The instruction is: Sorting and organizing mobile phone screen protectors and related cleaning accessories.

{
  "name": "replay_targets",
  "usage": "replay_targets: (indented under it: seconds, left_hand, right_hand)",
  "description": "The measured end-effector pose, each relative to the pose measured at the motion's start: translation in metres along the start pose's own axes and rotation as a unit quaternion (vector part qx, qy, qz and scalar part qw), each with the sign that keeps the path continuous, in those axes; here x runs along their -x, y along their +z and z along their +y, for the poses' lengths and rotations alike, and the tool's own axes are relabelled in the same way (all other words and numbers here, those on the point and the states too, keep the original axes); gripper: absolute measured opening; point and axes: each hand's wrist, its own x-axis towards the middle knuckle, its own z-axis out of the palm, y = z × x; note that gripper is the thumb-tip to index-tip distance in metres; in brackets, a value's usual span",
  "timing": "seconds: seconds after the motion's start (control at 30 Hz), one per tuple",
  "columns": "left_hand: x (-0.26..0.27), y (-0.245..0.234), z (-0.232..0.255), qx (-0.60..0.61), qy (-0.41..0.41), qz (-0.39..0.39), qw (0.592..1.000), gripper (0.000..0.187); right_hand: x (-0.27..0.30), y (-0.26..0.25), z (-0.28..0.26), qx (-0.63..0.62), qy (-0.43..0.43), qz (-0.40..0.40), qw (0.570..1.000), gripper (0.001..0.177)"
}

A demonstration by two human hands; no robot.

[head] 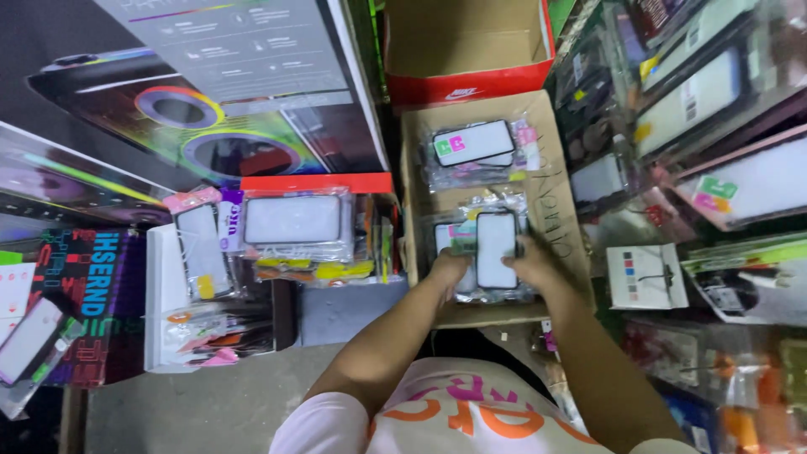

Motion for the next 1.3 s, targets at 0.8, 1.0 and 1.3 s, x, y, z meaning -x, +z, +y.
replay_targets:
  seconds: [0.8, 1.0, 1.3]
  left_hand:
    - [-0.025, -0.015, 0.007, -0.086, 0.243, -0.012, 0.966, 0.058]
    - [0.045, -0.063, 0.058, -0.121, 0.323, -0.136, 0.929, 0.052]
    - [0.162, -0.126, 0.098, 0.410, 0.196, -0.520, 0.723, 0.083]
  right_hand:
    - [-0.028, -0.015, 0.009, -0.057, -0.317, 0.181, 0.929, 0.102]
    - [0.005, -0.075, -0.034, -0.222, -0.374, 0.004, 0.901, 0.095]
    - [0.034, -0.071, -0.063, -0.555, -0.302, -0.154, 0.760, 0.064]
